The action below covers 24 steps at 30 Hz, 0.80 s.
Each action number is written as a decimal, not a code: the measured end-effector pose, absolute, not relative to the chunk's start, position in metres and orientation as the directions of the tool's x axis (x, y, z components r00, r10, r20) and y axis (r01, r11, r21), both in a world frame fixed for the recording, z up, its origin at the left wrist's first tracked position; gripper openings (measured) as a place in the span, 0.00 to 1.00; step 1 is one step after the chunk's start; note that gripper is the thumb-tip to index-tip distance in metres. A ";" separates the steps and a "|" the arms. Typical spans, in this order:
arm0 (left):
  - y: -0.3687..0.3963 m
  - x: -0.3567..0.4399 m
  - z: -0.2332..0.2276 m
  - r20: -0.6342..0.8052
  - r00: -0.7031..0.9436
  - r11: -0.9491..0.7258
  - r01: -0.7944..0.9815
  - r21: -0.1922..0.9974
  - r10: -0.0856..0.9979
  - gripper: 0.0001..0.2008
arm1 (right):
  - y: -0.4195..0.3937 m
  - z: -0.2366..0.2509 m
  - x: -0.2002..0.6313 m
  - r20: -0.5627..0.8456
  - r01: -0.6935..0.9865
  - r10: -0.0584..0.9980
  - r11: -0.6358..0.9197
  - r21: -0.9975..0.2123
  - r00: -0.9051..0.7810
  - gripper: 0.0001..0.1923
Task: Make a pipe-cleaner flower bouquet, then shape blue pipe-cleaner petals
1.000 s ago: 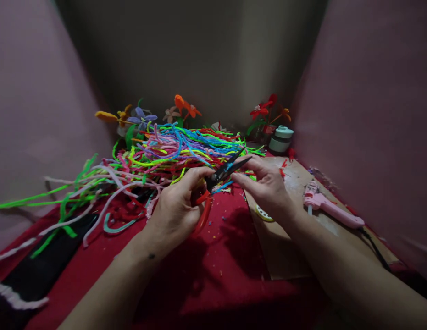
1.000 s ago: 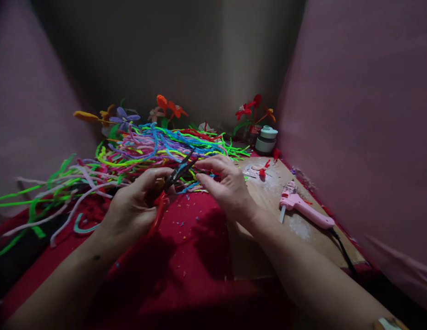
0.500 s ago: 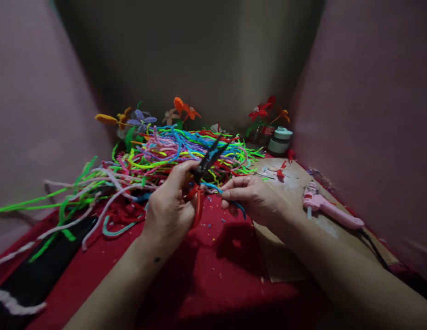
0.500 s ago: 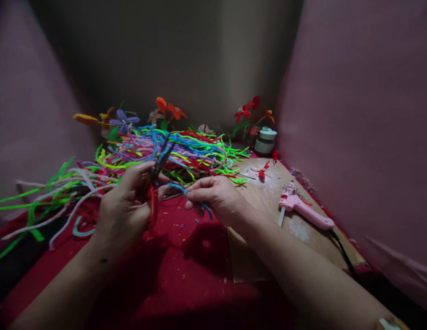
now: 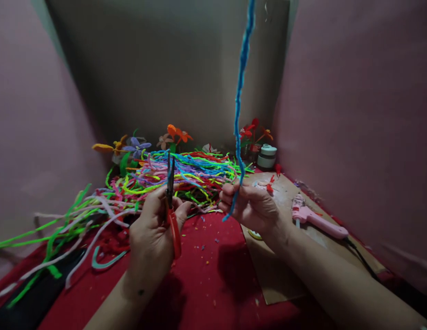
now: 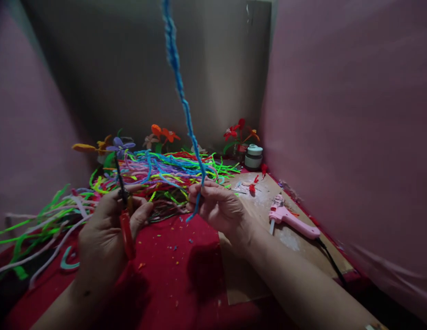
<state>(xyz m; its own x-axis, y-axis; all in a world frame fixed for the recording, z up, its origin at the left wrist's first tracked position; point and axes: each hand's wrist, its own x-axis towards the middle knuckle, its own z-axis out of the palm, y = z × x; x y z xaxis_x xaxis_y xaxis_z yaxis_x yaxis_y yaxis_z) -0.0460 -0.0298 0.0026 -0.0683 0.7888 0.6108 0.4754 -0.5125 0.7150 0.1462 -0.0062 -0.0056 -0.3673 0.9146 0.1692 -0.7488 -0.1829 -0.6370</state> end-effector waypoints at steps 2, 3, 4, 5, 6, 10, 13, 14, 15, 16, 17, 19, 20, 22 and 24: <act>-0.028 -0.046 0.000 0.584 -0.032 -0.498 0.485 0.719 0.811 0.17 | -0.004 -0.004 0.145 0.137 -0.763 0.958 -0.108 -0.637 -0.250 0.07; -0.026 -0.046 -0.002 0.570 -0.002 -0.493 0.501 0.711 0.821 0.17 | -0.003 -0.004 0.144 0.123 -0.763 0.972 -0.076 -0.642 -0.201 0.08; -0.025 -0.045 -0.005 0.560 0.034 -0.493 0.520 0.697 0.828 0.18 | -0.003 -0.003 0.143 0.113 -0.760 0.980 -0.051 -0.648 -0.162 0.09; -0.024 -0.045 -0.007 0.554 0.075 -0.501 0.540 0.677 0.829 0.18 | -0.003 -0.002 0.142 0.111 -0.755 0.985 -0.028 -0.655 -0.133 0.09; -0.023 -0.044 -0.009 0.551 0.116 -0.513 0.561 0.650 0.826 0.18 | -0.003 -0.002 0.141 0.118 -0.747 0.987 -0.006 -0.665 -0.112 0.10; -0.020 -0.042 -0.017 0.581 0.245 -0.573 0.657 0.490 0.777 0.19 | -0.008 0.000 0.138 0.166 -0.674 0.985 0.088 -0.734 -0.053 0.09; -0.017 -0.043 -0.023 0.608 0.296 -0.589 0.722 0.363 0.737 0.20 | -0.011 0.000 0.136 0.175 -0.607 0.984 0.146 -0.781 0.012 0.10; -0.016 -0.043 -0.024 0.615 0.307 -0.592 0.734 0.332 0.726 0.20 | -0.011 0.000 0.136 0.175 -0.588 0.984 0.158 -0.793 0.027 0.10; -0.015 -0.043 -0.026 0.620 0.316 -0.593 0.744 0.308 0.718 0.21 | -0.012 0.000 0.135 0.178 -0.572 0.983 0.167 -0.803 0.037 0.11; -0.014 -0.044 -0.028 0.617 0.326 -0.593 0.751 0.291 0.716 0.22 | -0.012 0.000 0.134 0.182 -0.560 0.982 0.175 -0.810 0.044 0.11; -0.013 -0.044 -0.029 0.609 0.336 -0.591 0.756 0.280 0.718 0.23 | -0.013 0.000 0.134 0.192 -0.551 0.980 0.185 -0.814 0.045 0.11; -0.012 -0.044 -0.030 0.592 0.356 -0.591 0.762 0.265 0.723 0.24 | -0.014 0.000 0.132 0.213 -0.538 0.976 0.202 -0.818 0.044 0.10; -0.012 -0.044 -0.031 0.586 0.366 -0.595 0.760 0.260 0.723 0.24 | -0.015 0.000 0.132 0.221 -0.533 0.975 0.208 -0.820 0.041 0.09; -0.012 -0.043 -0.030 0.584 0.384 -0.607 0.755 0.248 0.715 0.24 | -0.016 0.000 0.130 0.235 -0.525 0.972 0.213 -0.824 0.026 0.08; -0.012 -0.043 -0.029 0.588 0.397 -0.618 0.750 0.235 0.705 0.24 | -0.017 0.000 0.129 0.240 -0.518 0.971 0.213 -0.828 0.016 0.07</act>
